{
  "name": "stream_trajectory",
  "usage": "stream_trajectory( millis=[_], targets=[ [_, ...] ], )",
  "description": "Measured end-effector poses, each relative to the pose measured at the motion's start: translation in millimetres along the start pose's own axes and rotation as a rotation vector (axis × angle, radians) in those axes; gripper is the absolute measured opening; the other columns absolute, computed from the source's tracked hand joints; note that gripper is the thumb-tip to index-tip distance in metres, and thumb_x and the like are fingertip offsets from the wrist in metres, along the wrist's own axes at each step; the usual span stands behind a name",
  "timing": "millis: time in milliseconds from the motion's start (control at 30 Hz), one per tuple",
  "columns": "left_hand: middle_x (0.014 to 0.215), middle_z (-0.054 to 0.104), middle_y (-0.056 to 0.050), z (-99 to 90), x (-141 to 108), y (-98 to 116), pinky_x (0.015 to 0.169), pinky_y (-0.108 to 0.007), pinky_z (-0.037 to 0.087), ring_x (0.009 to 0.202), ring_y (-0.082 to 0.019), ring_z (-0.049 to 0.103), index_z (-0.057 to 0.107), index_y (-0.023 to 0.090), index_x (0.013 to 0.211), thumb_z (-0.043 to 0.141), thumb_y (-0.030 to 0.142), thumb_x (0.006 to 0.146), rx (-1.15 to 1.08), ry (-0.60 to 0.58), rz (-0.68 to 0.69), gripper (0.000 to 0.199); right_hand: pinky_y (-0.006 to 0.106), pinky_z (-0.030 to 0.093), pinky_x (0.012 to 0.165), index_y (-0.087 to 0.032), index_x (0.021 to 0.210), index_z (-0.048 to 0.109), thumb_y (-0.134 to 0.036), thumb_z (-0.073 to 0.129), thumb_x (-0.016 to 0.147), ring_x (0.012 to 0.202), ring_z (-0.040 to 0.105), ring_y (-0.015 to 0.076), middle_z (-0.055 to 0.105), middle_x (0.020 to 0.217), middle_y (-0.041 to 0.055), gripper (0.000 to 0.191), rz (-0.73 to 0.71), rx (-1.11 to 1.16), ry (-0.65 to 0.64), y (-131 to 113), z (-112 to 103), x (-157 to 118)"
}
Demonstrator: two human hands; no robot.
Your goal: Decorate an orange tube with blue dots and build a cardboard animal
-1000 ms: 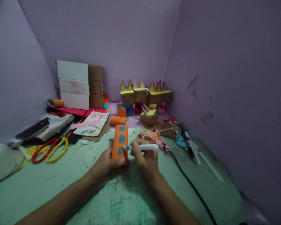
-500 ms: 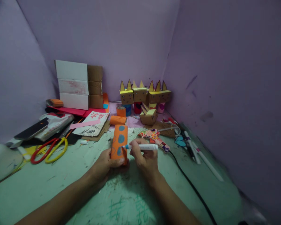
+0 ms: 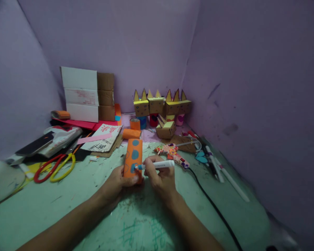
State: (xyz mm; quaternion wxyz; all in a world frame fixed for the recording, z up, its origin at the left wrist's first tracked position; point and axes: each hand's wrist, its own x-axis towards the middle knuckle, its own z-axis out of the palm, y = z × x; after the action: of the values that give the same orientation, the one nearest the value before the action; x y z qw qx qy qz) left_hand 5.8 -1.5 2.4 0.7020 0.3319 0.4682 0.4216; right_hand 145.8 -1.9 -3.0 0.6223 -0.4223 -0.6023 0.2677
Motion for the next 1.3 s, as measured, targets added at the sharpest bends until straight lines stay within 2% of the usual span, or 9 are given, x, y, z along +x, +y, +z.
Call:
stream_trajectory(
  millis=[167, 400, 600, 900, 1300],
  targets=[
    [0.065, 0.065, -0.002, 0.8, -0.7, -0.2, 0.054, -0.029, 0.052, 0.057, -0.015, 0.057, 0.062, 0.010, 0.080, 0.078, 0.017, 0.040, -0.017, 0.013, -0.013, 0.044, 0.020, 0.041, 0.045, -0.018, 0.066, 0.062, -0.029, 0.053, 0.087, 0.044, 0.053, 0.0102, 0.055, 0.048, -0.0034, 0.025, 0.007, -0.007, -0.029, 1.2, -1.9, -1.7],
    [0.065, 0.065, -0.003, -1.3, 2.0, -3.5, 0.053, -0.030, 0.052, 0.058, -0.016, 0.058, 0.063, 0.010, 0.083, 0.080, 0.019, 0.040, -0.013, 0.013, -0.001, 0.047, 0.020, 0.041, 0.046, -0.018, 0.069, 0.062, -0.030, 0.054, 0.087, 0.046, 0.054, 0.0101, 0.057, 0.051, -0.0033, 0.023, 0.007, 0.007, 0.014, 0.6, -1.1, 0.8],
    [0.069, 0.066, -0.003, 1.2, -3.6, 4.0, 0.057, -0.030, 0.053, 0.061, -0.016, 0.059, 0.060, 0.010, 0.084, 0.080, 0.020, 0.042, -0.018, 0.012, -0.015, 0.047, 0.020, 0.041, 0.044, -0.018, 0.066, 0.062, -0.029, 0.054, 0.086, 0.044, 0.053, 0.0103, 0.057, 0.049, -0.0032, 0.024, 0.012, -0.018, -0.034, 1.9, -3.4, -2.4],
    [0.067, 0.066, -0.003, 2.4, -4.3, 3.7, 0.057, -0.030, 0.053, 0.060, -0.015, 0.058, 0.059, 0.010, 0.082, 0.079, 0.018, 0.041, -0.017, 0.017, -0.010, 0.046, 0.021, 0.041, 0.044, -0.017, 0.066, 0.061, -0.028, 0.053, 0.085, 0.045, 0.053, 0.0106, 0.057, 0.051, -0.0023, 0.024, 0.009, -0.001, -0.060, -0.7, -0.9, -2.8],
    [0.069, 0.066, -0.004, -0.8, -0.2, -0.5, 0.059, -0.034, 0.055, 0.061, -0.016, 0.059, 0.062, 0.011, 0.083, 0.082, 0.019, 0.041, -0.044, 0.008, -0.024, 0.047, 0.021, 0.039, 0.041, -0.017, 0.065, 0.062, -0.031, 0.052, 0.086, 0.041, 0.051, 0.0106, 0.055, 0.046, -0.0027, 0.027, 0.014, -0.069, 0.014, -1.4, -3.2, 0.7]
  ],
)
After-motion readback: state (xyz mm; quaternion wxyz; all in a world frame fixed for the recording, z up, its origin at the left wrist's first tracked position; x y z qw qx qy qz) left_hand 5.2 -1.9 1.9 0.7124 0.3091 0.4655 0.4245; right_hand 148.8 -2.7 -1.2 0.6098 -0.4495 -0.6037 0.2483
